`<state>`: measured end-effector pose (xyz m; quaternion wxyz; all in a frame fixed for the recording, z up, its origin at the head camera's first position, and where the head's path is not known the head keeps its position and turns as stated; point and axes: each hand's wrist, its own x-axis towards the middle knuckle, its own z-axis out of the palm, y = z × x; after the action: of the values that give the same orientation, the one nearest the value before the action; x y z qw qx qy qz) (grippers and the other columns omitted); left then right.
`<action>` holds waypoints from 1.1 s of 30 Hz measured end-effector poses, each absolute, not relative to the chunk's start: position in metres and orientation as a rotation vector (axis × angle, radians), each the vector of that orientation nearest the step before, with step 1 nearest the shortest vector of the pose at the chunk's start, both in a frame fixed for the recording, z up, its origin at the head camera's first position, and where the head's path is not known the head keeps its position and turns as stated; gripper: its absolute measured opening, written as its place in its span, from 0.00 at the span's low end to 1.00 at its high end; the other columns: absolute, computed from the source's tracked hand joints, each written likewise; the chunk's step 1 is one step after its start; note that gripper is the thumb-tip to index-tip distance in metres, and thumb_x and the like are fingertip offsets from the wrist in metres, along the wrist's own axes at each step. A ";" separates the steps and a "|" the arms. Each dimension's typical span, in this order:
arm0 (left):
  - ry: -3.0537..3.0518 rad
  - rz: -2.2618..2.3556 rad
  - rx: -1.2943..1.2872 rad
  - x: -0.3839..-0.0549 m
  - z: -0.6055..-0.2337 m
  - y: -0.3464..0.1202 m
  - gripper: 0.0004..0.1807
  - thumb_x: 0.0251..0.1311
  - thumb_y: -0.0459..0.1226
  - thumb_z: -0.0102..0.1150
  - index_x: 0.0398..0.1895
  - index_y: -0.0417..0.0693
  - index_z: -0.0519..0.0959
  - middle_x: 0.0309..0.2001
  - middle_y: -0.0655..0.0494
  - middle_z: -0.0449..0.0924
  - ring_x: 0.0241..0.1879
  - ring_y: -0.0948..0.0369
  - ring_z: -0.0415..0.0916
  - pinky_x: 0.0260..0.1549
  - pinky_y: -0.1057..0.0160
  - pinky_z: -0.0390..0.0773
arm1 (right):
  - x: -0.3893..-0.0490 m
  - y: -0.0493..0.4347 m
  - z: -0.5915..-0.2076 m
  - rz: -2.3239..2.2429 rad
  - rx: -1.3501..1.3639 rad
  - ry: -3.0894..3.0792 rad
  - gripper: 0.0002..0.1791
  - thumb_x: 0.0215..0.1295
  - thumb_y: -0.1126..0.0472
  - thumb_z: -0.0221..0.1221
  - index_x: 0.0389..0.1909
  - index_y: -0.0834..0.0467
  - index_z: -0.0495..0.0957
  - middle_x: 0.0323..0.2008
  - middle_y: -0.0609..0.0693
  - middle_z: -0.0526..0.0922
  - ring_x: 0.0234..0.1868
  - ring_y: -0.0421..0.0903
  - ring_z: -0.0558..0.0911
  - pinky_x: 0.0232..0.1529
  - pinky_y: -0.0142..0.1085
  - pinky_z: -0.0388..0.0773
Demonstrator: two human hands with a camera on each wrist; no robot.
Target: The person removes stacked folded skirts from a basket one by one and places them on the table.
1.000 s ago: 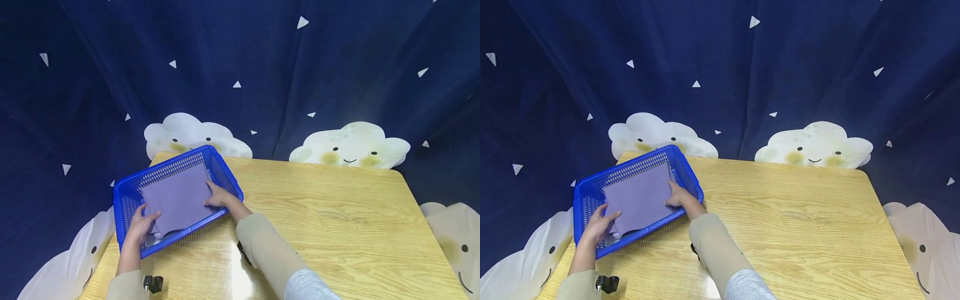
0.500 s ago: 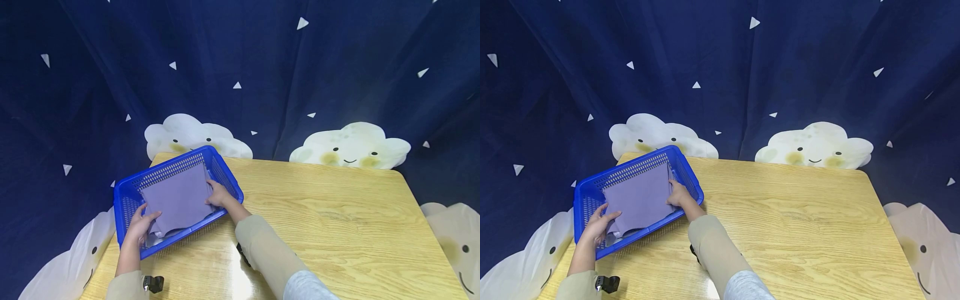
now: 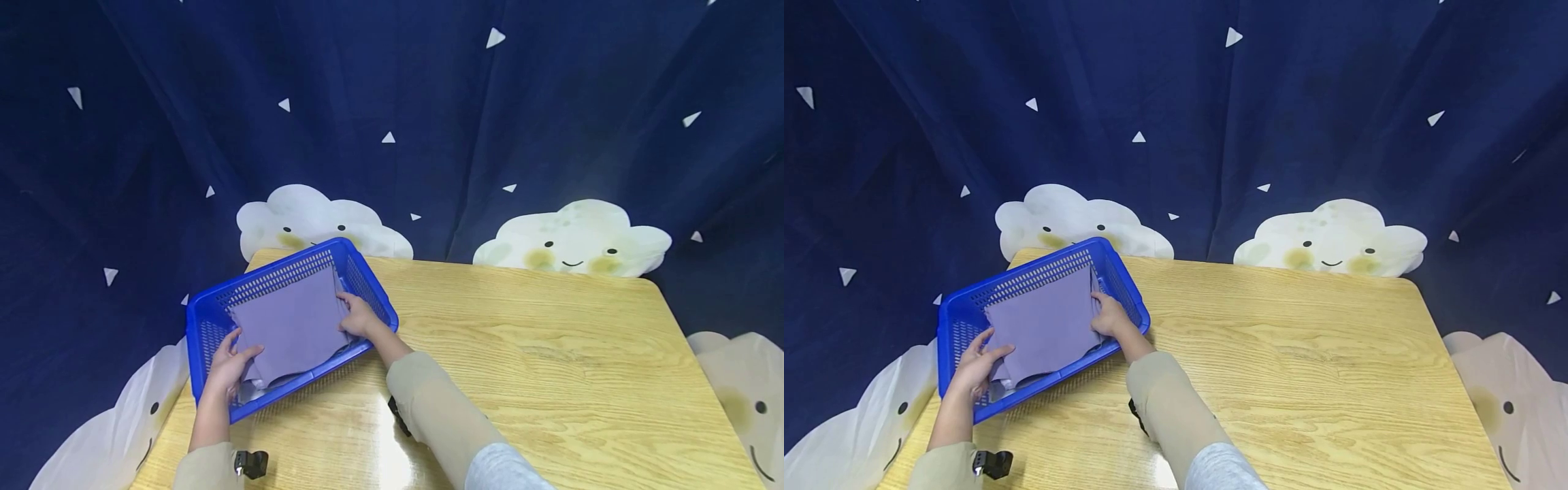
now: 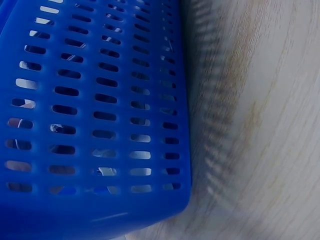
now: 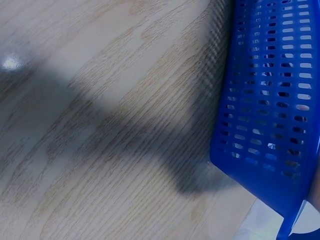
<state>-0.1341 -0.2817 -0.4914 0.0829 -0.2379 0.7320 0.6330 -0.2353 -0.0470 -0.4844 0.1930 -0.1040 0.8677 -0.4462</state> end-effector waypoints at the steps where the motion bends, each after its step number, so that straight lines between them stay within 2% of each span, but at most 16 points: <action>1: 2.188 1.887 -0.712 -0.134 -0.491 -0.282 0.45 0.59 0.34 0.55 0.72 0.47 0.37 0.69 0.37 0.23 0.69 0.48 0.25 0.53 0.72 0.65 | -0.235 -0.047 -0.484 -1.258 -0.290 2.434 0.42 0.42 0.76 0.62 0.64 0.58 0.63 0.51 0.60 0.74 0.50 0.52 0.73 0.53 0.41 0.72; 3: 2.193 1.881 -0.721 -0.134 -0.490 -0.281 0.45 0.58 0.34 0.55 0.72 0.48 0.38 0.69 0.36 0.24 0.69 0.48 0.28 0.36 0.79 0.69 | -0.235 -0.047 -0.485 -1.271 -0.288 2.429 0.42 0.42 0.76 0.61 0.64 0.58 0.63 0.50 0.60 0.74 0.49 0.52 0.73 0.51 0.41 0.73; 4: 2.199 1.874 -0.724 -0.133 -0.490 -0.281 0.45 0.58 0.34 0.55 0.72 0.48 0.38 0.69 0.36 0.25 0.69 0.48 0.29 0.28 0.79 0.66 | -0.235 -0.047 -0.484 -1.278 -0.287 2.425 0.42 0.42 0.77 0.61 0.64 0.58 0.63 0.50 0.60 0.73 0.49 0.52 0.73 0.51 0.41 0.73; 7: 2.210 1.895 -0.724 -0.134 -0.490 -0.281 0.44 0.58 0.33 0.55 0.72 0.47 0.40 0.69 0.35 0.25 0.69 0.47 0.29 0.49 0.71 0.69 | -0.235 -0.046 -0.484 -1.291 -0.296 2.423 0.42 0.42 0.77 0.59 0.64 0.57 0.64 0.51 0.60 0.73 0.50 0.53 0.73 0.49 0.41 0.74; 8: 2.213 1.904 -0.724 -0.133 -0.490 -0.281 0.44 0.57 0.32 0.54 0.72 0.47 0.40 0.69 0.35 0.26 0.69 0.47 0.29 0.55 0.66 0.67 | -0.235 -0.045 -0.484 -1.293 -0.300 2.423 0.41 0.42 0.77 0.59 0.64 0.57 0.64 0.51 0.60 0.72 0.50 0.53 0.73 0.49 0.41 0.74; 10: 2.226 1.908 -0.727 -0.133 -0.490 -0.281 0.43 0.57 0.32 0.54 0.72 0.47 0.41 0.69 0.35 0.26 0.69 0.48 0.28 0.61 0.62 0.59 | -0.234 -0.045 -0.484 -1.296 -0.306 2.425 0.41 0.43 0.77 0.59 0.64 0.56 0.64 0.51 0.60 0.72 0.49 0.53 0.73 0.48 0.40 0.74; 11: 2.231 1.915 -0.730 -0.133 -0.489 -0.280 0.43 0.57 0.32 0.54 0.72 0.47 0.42 0.69 0.35 0.27 0.69 0.48 0.28 0.61 0.62 0.59 | -0.234 -0.045 -0.484 -1.299 -0.308 2.426 0.41 0.43 0.77 0.58 0.64 0.55 0.64 0.51 0.60 0.72 0.49 0.52 0.73 0.47 0.40 0.74; 12: 2.242 1.911 -0.737 -0.133 -0.489 -0.281 0.43 0.56 0.32 0.54 0.72 0.47 0.43 0.69 0.35 0.28 0.69 0.48 0.29 0.56 0.65 0.65 | -0.234 -0.044 -0.483 -1.306 -0.310 2.424 0.41 0.44 0.77 0.58 0.64 0.55 0.64 0.50 0.60 0.72 0.48 0.52 0.73 0.46 0.39 0.74; 15: 2.260 1.915 -0.749 -0.133 -0.489 -0.280 0.42 0.56 0.32 0.54 0.71 0.47 0.45 0.69 0.35 0.29 0.69 0.48 0.31 0.55 0.65 0.66 | -0.234 -0.044 -0.483 -1.322 -0.315 2.418 0.41 0.44 0.78 0.58 0.64 0.54 0.64 0.50 0.59 0.72 0.47 0.51 0.72 0.46 0.39 0.74; 17: 2.263 1.938 -0.753 -0.133 -0.488 -0.280 0.41 0.56 0.31 0.54 0.71 0.47 0.46 0.69 0.35 0.30 0.69 0.48 0.31 0.60 0.60 0.62 | -0.234 -0.043 -0.482 -1.330 -0.321 2.415 0.41 0.43 0.78 0.58 0.63 0.54 0.65 0.51 0.59 0.72 0.48 0.51 0.72 0.46 0.39 0.73; 19: 2.258 1.964 -0.750 -0.133 -0.488 -0.279 0.41 0.55 0.30 0.53 0.71 0.46 0.46 0.69 0.35 0.29 0.69 0.49 0.30 0.65 0.54 0.48 | -0.234 -0.042 -0.482 -1.334 -0.322 2.411 0.40 0.44 0.78 0.57 0.63 0.54 0.65 0.51 0.59 0.72 0.48 0.51 0.72 0.46 0.39 0.73; 21: 2.259 1.977 -0.751 -0.133 -0.488 -0.279 0.41 0.55 0.29 0.53 0.71 0.45 0.47 0.70 0.36 0.29 0.69 0.49 0.30 0.65 0.53 0.46 | -0.234 -0.042 -0.481 -1.338 -0.322 2.406 0.40 0.44 0.77 0.57 0.63 0.54 0.65 0.51 0.59 0.72 0.49 0.51 0.72 0.47 0.39 0.73; 24: 2.266 1.965 -0.759 -0.132 -0.487 -0.278 0.41 0.56 0.30 0.53 0.71 0.47 0.47 0.70 0.36 0.29 0.69 0.49 0.30 0.65 0.52 0.49 | -0.234 -0.041 -0.480 -1.343 -0.331 2.399 0.39 0.45 0.77 0.58 0.63 0.53 0.66 0.50 0.57 0.72 0.48 0.50 0.71 0.48 0.39 0.73; 30: 2.261 1.963 -0.764 -0.131 -0.485 -0.279 0.40 0.57 0.30 0.52 0.71 0.48 0.47 0.70 0.39 0.30 0.69 0.51 0.29 0.65 0.53 0.47 | -0.235 -0.039 -0.477 -1.367 -0.373 2.390 0.39 0.47 0.76 0.58 0.63 0.52 0.65 0.49 0.56 0.73 0.50 0.50 0.72 0.51 0.42 0.71; 33: 2.261 1.984 -0.759 -0.131 -0.483 -0.278 0.40 0.56 0.29 0.52 0.71 0.49 0.47 0.70 0.40 0.32 0.69 0.52 0.33 0.64 0.54 0.51 | -0.235 -0.037 -0.475 -1.390 -0.375 2.376 0.38 0.48 0.75 0.58 0.63 0.51 0.65 0.51 0.56 0.73 0.52 0.51 0.72 0.52 0.43 0.71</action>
<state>-0.1311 -0.2785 -0.4832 0.0196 -0.2445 0.7286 0.6395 -0.2349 -0.0370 -0.4751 0.1807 -0.1329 0.8412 -0.4920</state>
